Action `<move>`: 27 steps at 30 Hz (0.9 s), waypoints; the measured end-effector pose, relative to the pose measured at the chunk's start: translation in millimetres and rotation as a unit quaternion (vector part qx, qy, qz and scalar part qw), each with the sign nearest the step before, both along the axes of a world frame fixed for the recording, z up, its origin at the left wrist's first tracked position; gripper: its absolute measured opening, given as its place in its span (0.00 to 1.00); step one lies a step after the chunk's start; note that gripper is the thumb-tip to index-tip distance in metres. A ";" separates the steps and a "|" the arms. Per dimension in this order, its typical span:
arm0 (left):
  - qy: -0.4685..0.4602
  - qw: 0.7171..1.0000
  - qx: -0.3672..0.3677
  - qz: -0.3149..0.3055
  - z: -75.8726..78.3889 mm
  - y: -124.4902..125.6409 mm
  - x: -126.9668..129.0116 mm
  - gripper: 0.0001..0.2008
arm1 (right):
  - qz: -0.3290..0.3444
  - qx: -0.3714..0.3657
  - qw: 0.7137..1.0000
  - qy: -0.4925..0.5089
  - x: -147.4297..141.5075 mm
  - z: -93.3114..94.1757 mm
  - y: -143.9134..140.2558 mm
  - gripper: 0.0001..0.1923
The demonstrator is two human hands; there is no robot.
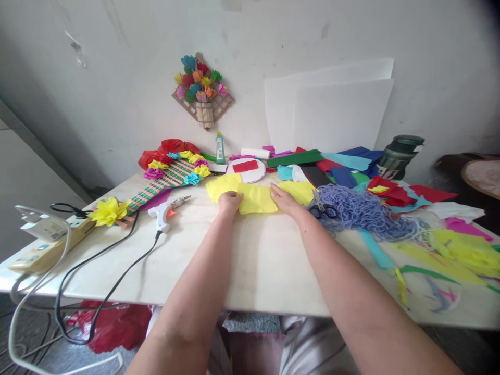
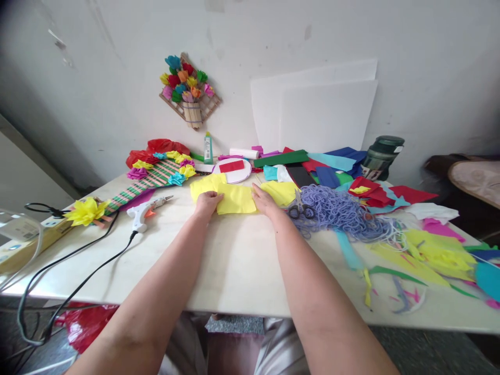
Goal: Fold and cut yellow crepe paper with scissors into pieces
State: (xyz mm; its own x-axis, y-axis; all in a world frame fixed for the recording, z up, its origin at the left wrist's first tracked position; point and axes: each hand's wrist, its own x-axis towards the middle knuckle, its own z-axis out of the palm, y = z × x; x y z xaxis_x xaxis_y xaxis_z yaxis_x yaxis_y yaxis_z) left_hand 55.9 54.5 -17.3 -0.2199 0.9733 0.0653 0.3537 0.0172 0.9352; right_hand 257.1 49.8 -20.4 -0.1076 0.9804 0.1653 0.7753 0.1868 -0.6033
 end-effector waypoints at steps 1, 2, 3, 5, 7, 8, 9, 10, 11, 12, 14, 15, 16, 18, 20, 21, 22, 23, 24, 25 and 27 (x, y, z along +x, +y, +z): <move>0.016 1.000 0.003 0.004 0.8 -0.7 0.6 0.07 | 0.001 0.005 1.000 0.013 2.0 -2.8 2.6 0.27; 0.036 0.999 0.007 0.008 1.9 -1.6 1.3 0.07 | 0.007 0.008 1.000 0.024 3.8 -5.7 5.4 0.27; 0.060 0.998 0.012 0.013 3.2 -2.6 2.1 0.08 | 0.013 0.009 0.999 0.033 5.2 -8.6 7.9 0.27; 0.108 0.994 0.017 0.022 6.2 -4.7 4.1 0.08 | 0.017 0.010 0.999 0.040 6.5 -13.1 11.5 0.27; 0.143 0.989 0.018 0.026 9.0 -6.4 6.1 0.08 | 0.013 0.013 0.999 0.039 5.9 -14.7 11.9 0.28; 0.156 0.987 0.017 0.025 10.1 -6.9 7.1 0.07 | 0.010 0.016 0.999 0.037 5.1 -14.4 11.0 0.28; 0.166 0.986 0.015 0.025 10.7 -7.2 8.1 0.07 | 0.006 0.020 0.999 0.034 4.1 -13.4 9.5 0.28; 0.173 0.985 0.014 0.026 11.1 -7.3 8.9 0.06 | 0.002 0.022 0.999 0.028 3.1 -11.8 7.6 0.27; 0.178 0.983 0.014 0.028 11.1 -7.3 9.8 0.06 | -0.003 0.025 0.999 0.020 2.1 -10.0 5.5 0.27; 0.183 0.982 0.016 0.032 10.7 -7.1 10.6 0.05 | -0.008 0.027 1.000 0.010 1.2 -7.9 3.5 0.27; 0.195 0.980 0.025 0.038 9.5 -6.7 12.0 0.05 | -0.018 0.038 0.999 -0.017 -0.4 -3.8 -0.1 0.27; 0.201 0.978 0.029 0.038 8.9 -6.6 12.7 0.05 | -0.021 0.050 0.998 -0.030 -1.2 -1.8 -1.4 0.26; 0.208 0.977 0.033 0.037 8.3 -6.5 13.3 0.05 | -0.020 0.066 0.997 -0.041 -2.1 0.1 -2.5 0.26; 0.217 0.975 0.038 0.034 7.6 -6.7 14.2 0.05 | -0.008 0.103 0.993 -0.055 -4.7 3.2 -4.2 0.25; 0.223 0.974 0.039 0.032 7.6 -7.2 14.6 0.06 | 0.018 0.127 0.990 -0.064 -8.4 5.5 -5.6 0.25; 0.226 0.973 0.038 0.031 7.8 -7.5 14.6 0.06 | 0.033 0.135 0.988 -0.070 -10.6 6.3 -6.4 0.25; 0.229 0.972 0.036 0.030 8.1 -7.7 14.5 0.06 | 0.050 0.140 0.986 -0.079 -12.9 6.8 -7.3 0.25; 0.231 0.972 0.033 0.027 8.4 -7.9 14.3 0.06 | 0.068 0.143 0.983 -0.089 -15.1 7.1 -8.2 0.25; 0.233 0.972 0.030 0.024 8.7 -7.9 13.9 0.07 | 0.085 0.144 0.981 -0.102 -17.1 7.1 -9.2 0.25; 0.234 0.972 0.028 0.022 8.9 -7.9 13.3 0.07 | 0.102 0.141 0.978 -0.117 -18.8 7.0 -10.2 0.25; 0.234 0.972 0.024 0.018 9.4 -7.4 11.9 0.06 | 0.127 0.113 0.973 -0.154 -20.7 6.3 -11.8 0.26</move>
State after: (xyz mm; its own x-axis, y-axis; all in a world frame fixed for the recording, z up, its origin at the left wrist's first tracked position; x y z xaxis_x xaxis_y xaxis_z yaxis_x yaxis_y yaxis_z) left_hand 67.8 47.1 -7.8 -0.1884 0.9589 0.2120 0.7405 -0.0030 0.6720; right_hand 236.4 37.9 -14.0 -0.4199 0.8579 0.2961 0.8247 0.4969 -0.2702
